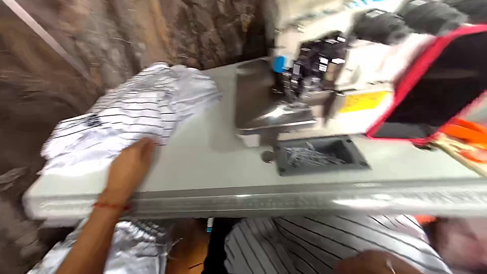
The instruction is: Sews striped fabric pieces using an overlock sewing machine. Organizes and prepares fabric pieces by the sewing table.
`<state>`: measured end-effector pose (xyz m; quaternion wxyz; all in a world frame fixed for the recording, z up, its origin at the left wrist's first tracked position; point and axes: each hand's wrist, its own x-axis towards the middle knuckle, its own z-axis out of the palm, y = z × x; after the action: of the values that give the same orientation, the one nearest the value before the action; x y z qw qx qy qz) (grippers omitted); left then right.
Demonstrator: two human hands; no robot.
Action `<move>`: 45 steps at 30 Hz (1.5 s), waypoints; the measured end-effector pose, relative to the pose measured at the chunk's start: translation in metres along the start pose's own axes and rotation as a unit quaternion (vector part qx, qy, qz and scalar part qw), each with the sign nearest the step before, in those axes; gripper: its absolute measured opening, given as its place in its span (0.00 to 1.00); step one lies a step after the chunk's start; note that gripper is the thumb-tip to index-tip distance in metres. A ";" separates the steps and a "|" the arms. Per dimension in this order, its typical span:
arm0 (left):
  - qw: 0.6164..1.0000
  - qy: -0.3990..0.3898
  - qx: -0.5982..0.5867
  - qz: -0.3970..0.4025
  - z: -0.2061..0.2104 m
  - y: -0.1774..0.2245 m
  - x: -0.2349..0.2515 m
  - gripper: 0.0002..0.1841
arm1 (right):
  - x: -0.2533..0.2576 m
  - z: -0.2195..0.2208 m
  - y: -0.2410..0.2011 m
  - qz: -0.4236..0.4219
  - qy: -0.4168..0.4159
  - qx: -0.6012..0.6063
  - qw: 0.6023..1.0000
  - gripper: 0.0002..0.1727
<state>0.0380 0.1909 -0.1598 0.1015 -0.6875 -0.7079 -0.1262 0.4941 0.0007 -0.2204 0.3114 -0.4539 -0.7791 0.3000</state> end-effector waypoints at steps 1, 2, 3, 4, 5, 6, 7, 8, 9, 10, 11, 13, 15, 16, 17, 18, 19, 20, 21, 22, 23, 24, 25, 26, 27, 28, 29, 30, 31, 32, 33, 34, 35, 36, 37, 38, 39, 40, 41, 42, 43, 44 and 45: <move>0.999 0.017 -0.025 0.016 0.002 -0.003 -0.001 0.22 | -0.007 -0.008 0.005 0.025 0.008 -0.028 0.999 0.12; 0.997 0.033 -0.054 0.036 0.002 -0.001 -0.004 0.22 | -0.015 -0.015 0.010 0.053 0.019 -0.062 0.996 0.12; 0.993 0.051 -0.080 0.070 0.000 0.007 -0.009 0.22 | -0.025 -0.021 0.018 0.092 0.031 -0.105 0.990 0.11; 0.983 0.068 -0.115 0.129 -0.002 0.021 -0.019 0.21 | -0.036 -0.027 0.028 0.147 0.044 -0.151 0.977 0.10; 0.964 0.076 -0.158 0.200 -0.003 0.036 -0.034 0.20 | -0.046 -0.035 0.040 0.218 0.052 -0.189 0.956 0.10; 0.936 0.059 -0.210 0.278 -0.004 0.057 -0.056 0.19 | -0.053 -0.046 0.052 0.296 0.049 -0.202 0.933 0.12; 0.904 0.012 -0.245 0.351 -0.003 0.078 -0.081 0.17 | -0.058 -0.053 0.067 0.366 0.039 -0.202 0.908 0.14; 0.864 -0.050 -0.275 0.418 0.001 0.105 -0.106 0.16 | -0.063 -0.057 0.084 0.414 0.033 -0.183 0.891 0.16; 0.821 -0.114 -0.297 0.474 0.011 0.136 -0.127 0.15 | -0.066 -0.056 0.099 0.444 0.024 -0.141 0.884 0.19; 0.785 -0.174 -0.295 0.516 0.028 0.165 -0.143 0.15 | -0.067 -0.052 0.111 0.465 0.011 -0.091 0.880 0.21; 0.765 -0.234 -0.287 0.528 0.048 0.187 -0.157 0.16 | -0.067 -0.046 0.117 0.481 -0.001 -0.046 0.875 0.22; 0.767 -0.284 -0.260 0.514 0.098 0.205 -0.177 0.18 | -0.064 -0.032 0.117 0.488 0.000 -0.031 0.872 0.22; 0.774 -0.236 -0.245 0.534 0.140 0.205 -0.190 0.16 | -0.070 -0.024 0.116 0.448 0.073 -0.101 0.885 0.15; 0.769 -0.215 -0.249 0.548 0.151 0.205 -0.192 0.16 | -0.074 -0.023 0.117 0.417 0.122 -0.154 0.888 0.13; 0.762 -0.203 -0.256 0.559 0.156 0.204 -0.192 0.17 | -0.077 -0.025 0.116 0.397 0.150 -0.197 0.884 0.13; 0.755 -0.196 -0.266 0.567 0.157 0.202 -0.190 0.17 | -0.078 -0.028 0.115 0.385 0.162 -0.230 0.879 0.13; 0.747 -0.194 -0.281 0.571 0.155 0.202 -0.187 0.18 | -0.078 -0.032 0.113 0.373 0.170 -0.254 0.876 0.12; 0.742 -0.190 -0.299 0.569 0.153 0.202 -0.184 0.19 | -0.077 -0.036 0.112 0.366 0.173 -0.263 0.876 0.11; 0.740 -0.187 -0.318 0.563 0.151 0.201 -0.181 0.19 | -0.076 -0.041 0.113 0.360 0.174 -0.262 0.878 0.11; 0.739 -0.184 -0.334 0.555 0.148 0.202 -0.180 0.20 | -0.077 -0.046 0.114 0.362 0.172 -0.251 0.881 0.11; 0.739 -0.180 -0.347 0.549 0.145 0.203 -0.179 0.19 | -0.080 -0.051 0.114 0.378 0.160 -0.236 0.881 0.12; 0.733 -0.175 -0.365 0.546 0.141 0.206 -0.179 0.18 | -0.084 -0.057 0.112 0.405 0.141 -0.217 0.877 0.13; 0.721 -0.177 -0.387 0.546 0.132 0.211 -0.180 0.17 | -0.090 -0.062 0.109 0.437 0.105 -0.189 0.873 0.15; 0.703 -0.190 -0.409 0.550 0.120 0.219 -0.183 0.17 | -0.095 -0.068 0.103 0.476 0.050 -0.143 0.867 0.16; 0.680 -0.212 -0.429 0.556 0.108 0.228 -0.188 0.18 | -0.101 -0.071 0.098 0.512 -0.020 -0.091 0.854 0.18; 0.657 -0.236 -0.441 0.564 0.096 0.240 -0.195 0.17 | -0.107 -0.070 0.094 0.538 -0.086 -0.040 0.838 0.19; 0.641 -0.252 -0.439 0.577 0.087 0.253 -0.203 0.17 | -0.114 -0.065 0.091 0.548 -0.135 0.002 0.826 0.20; 0.633 -0.256 -0.426 0.594 0.081 0.267 -0.212 0.18 | -0.121 -0.059 0.088 0.547 -0.165 0.037 0.820 0.20; 0.633 -0.248 -0.404 0.612 0.079 0.281 -0.223 0.21 | -0.127 -0.051 0.085 0.540 -0.171 0.063 0.822 0.20; 0.636 -0.229 -0.378 0.632 0.082 0.294 -0.234 0.22 | -0.132 -0.044 0.082 0.535 -0.162 0.081 0.826 0.19; 0.638 -0.207 -0.356 0.651 0.089 0.305 -0.244 0.20 | -0.136 -0.039 0.079 0.533 -0.144 0.098 0.828 0.18; 0.637 -0.186 -0.344 0.665 0.096 0.313 -0.252 0.18 | -0.140 -0.036 0.077 0.533 -0.121 0.109 0.830 0.18; 0.627 -0.176 -0.342 0.677 0.101 0.318 -0.254 0.17 | -0.143 -0.036 0.076 0.536 -0.095 0.119 0.830 0.18; 0.609 -0.184 -0.351 0.687 0.104 0.321 -0.252 0.17 | -0.148 -0.037 0.075 0.540 -0.071 0.128 0.829 0.18; 0.584 -0.211 -0.372 0.690 0.106 0.321 -0.247 0.17 | -0.152 -0.039 0.074 0.540 -0.054 0.141 0.828 0.19; 0.553 -0.256 -0.410 0.679 0.107 0.321 -0.240 0.18 | -0.155 -0.041 0.072 0.537 -0.043 0.156 0.828 0.19; 0.516 -0.322 -0.460 0.647 0.107 0.320 -0.230 0.20 | -0.157 -0.044 0.069 0.533 -0.031 0.173 0.828 0.20; 0.472 -0.398 -0.518 0.592 0.105 0.319 -0.219 0.21 | -0.159 -0.047 0.065 0.521 -0.009 0.184 0.833 0.20; 0.429 -0.463 -0.575 0.520 0.103 0.317 -0.210 0.23 | -0.160 -0.050 0.063 0.502 0.019 0.193 0.843 0.19; 0.396 -0.509 -0.616 0.452 0.100 0.315 -0.203 0.23 | -0.160 -0.051 0.060 0.481 0.054 0.200 0.852 0.18; 0.371 -0.535 -0.648 0.396 0.098 0.312 -0.198 0.23 | -0.157 -0.052 0.056 0.459 0.091 0.207 0.859 0.18; 0.351 -0.546 -0.672 0.356 0.096 0.310 -0.195 0.23 | -0.153 -0.051 0.053 0.437 0.131 0.215 0.863 0.17; 0.337 -0.544 -0.694 0.330 0.094 0.309 -0.192 0.23 | -0.148 -0.051 0.050 0.415 0.173 0.223 0.865 0.17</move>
<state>0.3561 0.0464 -0.2979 -0.7863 -0.6044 0.0206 -0.1264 0.6170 -0.1020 -0.2573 0.3810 -0.6984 -0.3646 0.4839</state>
